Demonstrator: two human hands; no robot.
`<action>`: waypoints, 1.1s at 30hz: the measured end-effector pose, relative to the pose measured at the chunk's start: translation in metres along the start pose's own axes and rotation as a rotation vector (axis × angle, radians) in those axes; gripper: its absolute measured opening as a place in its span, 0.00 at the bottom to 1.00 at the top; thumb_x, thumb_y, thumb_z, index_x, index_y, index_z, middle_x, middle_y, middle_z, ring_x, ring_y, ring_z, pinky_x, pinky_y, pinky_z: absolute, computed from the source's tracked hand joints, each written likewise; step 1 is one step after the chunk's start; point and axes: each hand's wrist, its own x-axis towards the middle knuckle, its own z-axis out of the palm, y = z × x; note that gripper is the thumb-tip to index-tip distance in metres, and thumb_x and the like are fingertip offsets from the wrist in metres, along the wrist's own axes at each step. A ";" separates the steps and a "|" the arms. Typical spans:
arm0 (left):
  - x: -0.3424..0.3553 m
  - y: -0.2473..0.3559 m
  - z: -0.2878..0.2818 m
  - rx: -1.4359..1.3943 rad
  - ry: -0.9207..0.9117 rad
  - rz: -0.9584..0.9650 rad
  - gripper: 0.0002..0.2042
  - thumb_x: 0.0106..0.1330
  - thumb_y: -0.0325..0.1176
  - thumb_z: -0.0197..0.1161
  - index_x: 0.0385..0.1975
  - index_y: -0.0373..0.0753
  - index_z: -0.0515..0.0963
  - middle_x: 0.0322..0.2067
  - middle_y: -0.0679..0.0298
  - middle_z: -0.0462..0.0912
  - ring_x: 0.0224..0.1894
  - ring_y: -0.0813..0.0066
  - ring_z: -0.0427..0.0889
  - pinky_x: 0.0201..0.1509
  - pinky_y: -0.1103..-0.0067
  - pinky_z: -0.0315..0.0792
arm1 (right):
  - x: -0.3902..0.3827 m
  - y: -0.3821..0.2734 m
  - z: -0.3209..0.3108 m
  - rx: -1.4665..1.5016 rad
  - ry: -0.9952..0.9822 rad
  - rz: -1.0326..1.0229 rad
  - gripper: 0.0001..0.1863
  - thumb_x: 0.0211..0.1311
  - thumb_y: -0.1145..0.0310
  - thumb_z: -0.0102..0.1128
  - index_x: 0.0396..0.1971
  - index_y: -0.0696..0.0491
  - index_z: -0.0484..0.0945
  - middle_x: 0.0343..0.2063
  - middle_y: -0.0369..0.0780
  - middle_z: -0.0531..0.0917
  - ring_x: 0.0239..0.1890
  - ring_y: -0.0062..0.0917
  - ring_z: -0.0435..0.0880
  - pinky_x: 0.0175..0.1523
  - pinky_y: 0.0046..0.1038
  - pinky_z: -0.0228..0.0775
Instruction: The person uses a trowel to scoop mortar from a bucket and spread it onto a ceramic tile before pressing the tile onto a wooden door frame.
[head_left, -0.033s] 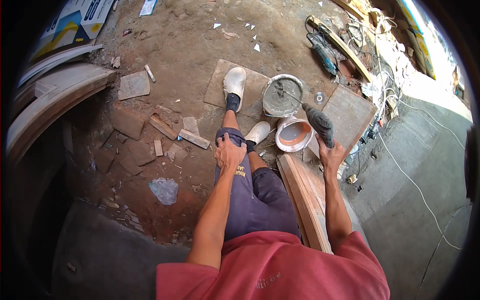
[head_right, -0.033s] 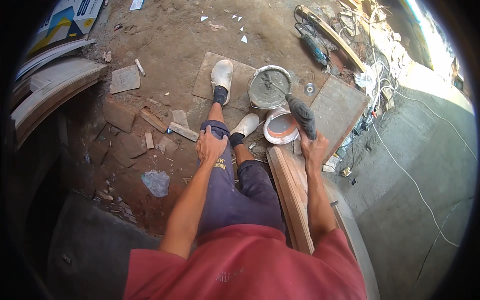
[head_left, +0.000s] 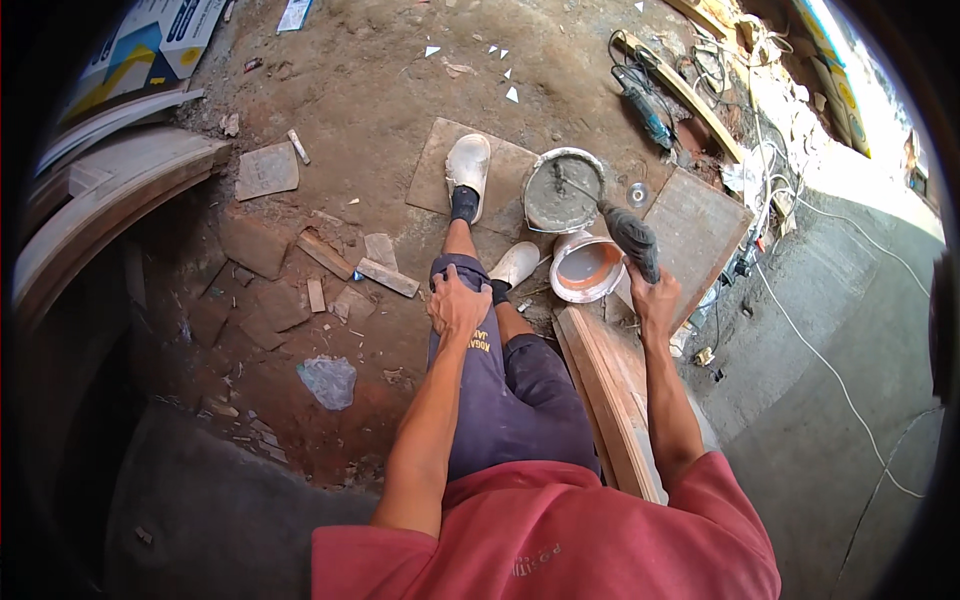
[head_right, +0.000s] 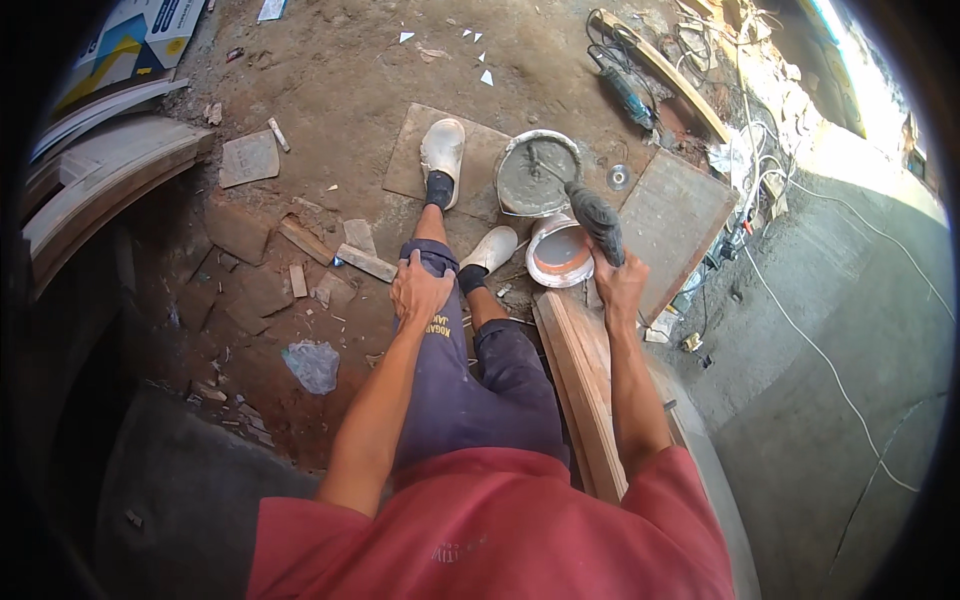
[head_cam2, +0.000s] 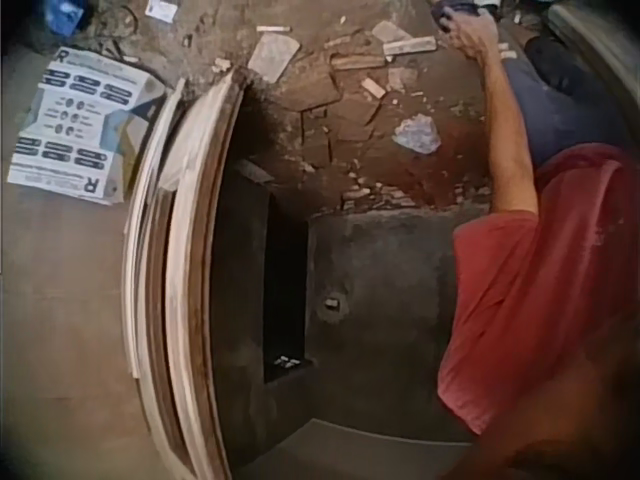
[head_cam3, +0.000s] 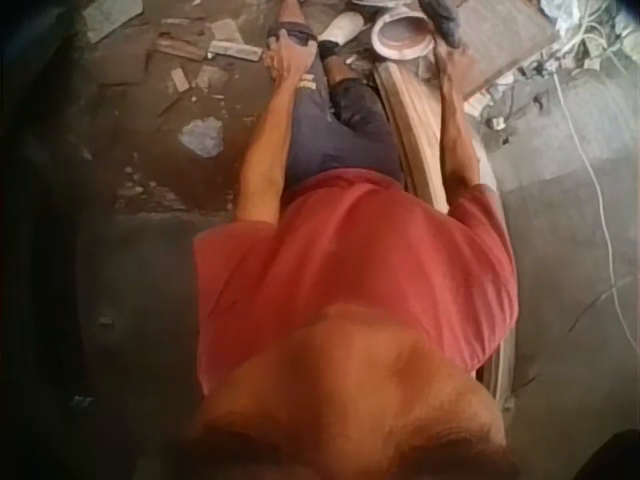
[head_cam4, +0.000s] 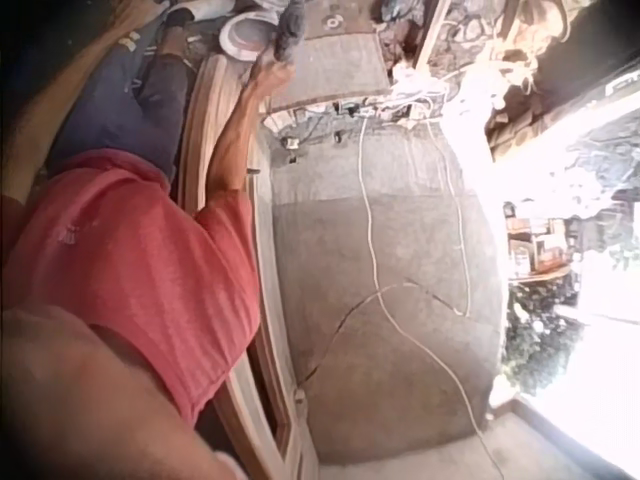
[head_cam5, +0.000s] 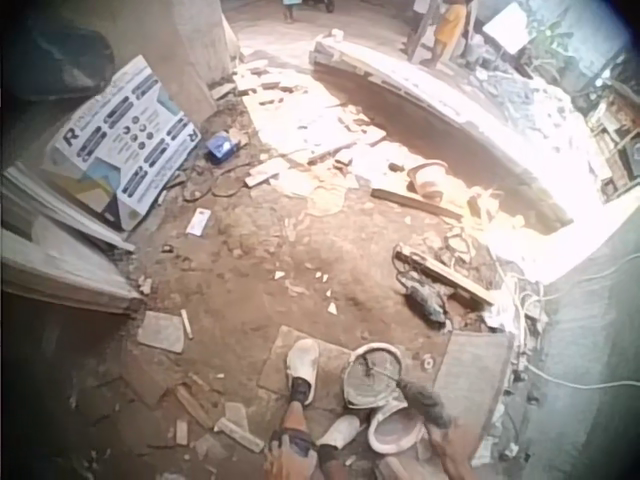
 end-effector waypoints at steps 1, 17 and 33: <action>0.001 0.005 0.001 0.001 -0.004 0.009 0.38 0.54 0.49 0.69 0.64 0.39 0.66 0.58 0.48 0.72 0.55 0.49 0.79 0.60 0.60 0.73 | 0.016 0.011 0.014 -0.077 -0.034 0.011 0.21 0.55 0.55 0.72 0.31 0.62 0.85 0.20 0.53 0.83 0.24 0.41 0.86 0.33 0.36 0.74; 0.006 0.007 -0.017 -0.006 -0.007 -0.004 0.37 0.55 0.48 0.67 0.64 0.38 0.67 0.57 0.47 0.73 0.56 0.48 0.79 0.62 0.59 0.70 | 0.001 -0.008 -0.023 -0.131 -0.073 0.097 0.23 0.55 0.52 0.72 0.31 0.62 0.84 0.18 0.54 0.81 0.20 0.38 0.82 0.33 0.37 0.73; 0.010 0.001 -0.015 0.020 0.022 0.016 0.37 0.53 0.49 0.68 0.63 0.39 0.68 0.57 0.46 0.74 0.55 0.47 0.79 0.61 0.59 0.71 | -0.026 -0.014 -0.076 -0.052 -0.028 0.003 0.20 0.55 0.55 0.73 0.32 0.61 0.85 0.16 0.50 0.81 0.17 0.28 0.79 0.30 0.33 0.71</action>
